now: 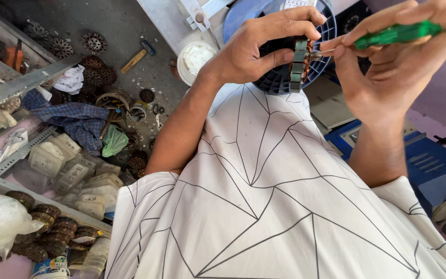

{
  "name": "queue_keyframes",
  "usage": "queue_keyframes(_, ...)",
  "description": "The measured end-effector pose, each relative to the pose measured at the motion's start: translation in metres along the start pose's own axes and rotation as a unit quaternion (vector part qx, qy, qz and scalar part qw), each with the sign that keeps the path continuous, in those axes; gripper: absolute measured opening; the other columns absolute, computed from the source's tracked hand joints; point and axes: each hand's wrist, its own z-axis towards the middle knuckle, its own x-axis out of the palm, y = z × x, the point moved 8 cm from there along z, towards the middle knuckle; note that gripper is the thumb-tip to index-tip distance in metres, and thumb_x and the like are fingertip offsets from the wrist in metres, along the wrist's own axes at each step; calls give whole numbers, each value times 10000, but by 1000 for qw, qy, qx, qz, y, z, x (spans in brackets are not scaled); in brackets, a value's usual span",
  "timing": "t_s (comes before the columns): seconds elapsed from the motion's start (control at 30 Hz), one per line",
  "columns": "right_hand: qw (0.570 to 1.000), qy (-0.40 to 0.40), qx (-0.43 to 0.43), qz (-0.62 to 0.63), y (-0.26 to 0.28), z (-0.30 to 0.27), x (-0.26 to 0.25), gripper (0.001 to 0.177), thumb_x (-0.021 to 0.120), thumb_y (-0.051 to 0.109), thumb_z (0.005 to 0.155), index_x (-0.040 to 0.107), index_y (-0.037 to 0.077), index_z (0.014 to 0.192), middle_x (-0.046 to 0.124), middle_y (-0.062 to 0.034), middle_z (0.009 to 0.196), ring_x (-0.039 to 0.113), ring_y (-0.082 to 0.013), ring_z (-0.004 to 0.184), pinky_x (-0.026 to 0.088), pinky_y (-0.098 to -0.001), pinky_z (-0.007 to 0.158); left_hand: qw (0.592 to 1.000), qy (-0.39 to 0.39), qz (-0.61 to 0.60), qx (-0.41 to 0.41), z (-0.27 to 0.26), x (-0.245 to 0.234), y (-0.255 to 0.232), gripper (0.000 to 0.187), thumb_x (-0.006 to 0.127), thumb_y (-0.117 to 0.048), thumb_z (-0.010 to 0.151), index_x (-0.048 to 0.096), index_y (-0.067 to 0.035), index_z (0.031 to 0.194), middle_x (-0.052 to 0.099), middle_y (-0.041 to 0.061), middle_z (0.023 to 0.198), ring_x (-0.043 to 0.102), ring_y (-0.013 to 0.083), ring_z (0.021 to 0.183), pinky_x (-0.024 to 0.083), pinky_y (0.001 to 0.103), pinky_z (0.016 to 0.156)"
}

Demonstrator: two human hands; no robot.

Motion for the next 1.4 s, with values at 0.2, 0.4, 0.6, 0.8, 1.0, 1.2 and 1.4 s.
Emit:
queue_keyframes(0.2, 990, 75, 51, 108, -16, 10, -1, 645, 555, -321, 1023, 155, 17, 1399, 577, -195, 1126, 715, -251, 1015, 673, -327, 878, 999, 8, 32, 6, 1, -1, -5, 325, 753, -95, 1077, 642, -125, 1381, 579, 48, 1536, 606, 225, 1399, 507, 334, 1205)
queue_keyframes(0.4, 995, 9, -99, -18, 24, 9, 16, 630, 581, -324, 853, 237, 56, 1219, 591, -258, 998, 718, -315, 857, 638, -353, 732, 1000, 4, 8, -24, 3, -4, -12, 312, 732, -71, 1087, 633, -118, 1379, 527, 61, 1561, 508, 247, 1493, 417, 359, 1289)
queue_keyframes(0.6, 989, -119, -87, 24, 18, -21, -21, 592, 596, -217, 1011, 231, 122, 1330, 564, -222, 1135, 704, -311, 875, 658, -393, 780, 976, -147, 161, -10, -16, -13, -36, 398, 767, -164, 1026, 621, -108, 1392, 568, 74, 1518, 587, 277, 1377, 502, 384, 1176)
queue_keyframes(0.8, 966, -230, 21, 115, -39, -65, -55, 320, 524, 14, 1219, 295, 92, 1429, 598, -167, 978, 666, -232, 672, 601, -357, 634, 858, -208, 347, -317, -99, -56, -7, 72, 726, -85, 951, 698, -22, 971, 744, 150, 925, 756, 328, 817, 586, 422, 745)
queue_keyframes(1.0, 943, -164, 213, 197, -91, -94, -5, 93, 540, 51, 1294, 483, -22, 1290, 531, -85, 783, 575, -141, 574, 497, -276, 502, 760, -66, 530, -369, -143, -50, 77, 225, 723, 10, 678, 711, 18, 903, 710, 257, 909, 709, 432, 817, 572, 505, 690)
queue_keyframes(1.2, 953, -149, 201, 170, -87, -96, 5, 108, 560, 57, 1276, 495, -26, 1257, 575, -83, 747, 570, -114, 551, 446, -224, 482, 740, -62, 567, -356, -151, -42, 113, 29, 733, 0, 724, 719, 2, 750, 704, 250, 805, 715, 428, 772, 584, 503, 675)
queue_keyframes(1.4, 954, -165, 194, 161, -86, -100, -7, 103, 567, 50, 1276, 510, -35, 1266, 580, -87, 756, 582, -121, 556, 457, -221, 483, 742, -89, 553, -367, -149, -48, 89, 92, 731, 1, 664, 747, -13, 754, 707, 234, 779, 716, 424, 751, 588, 493, 670)
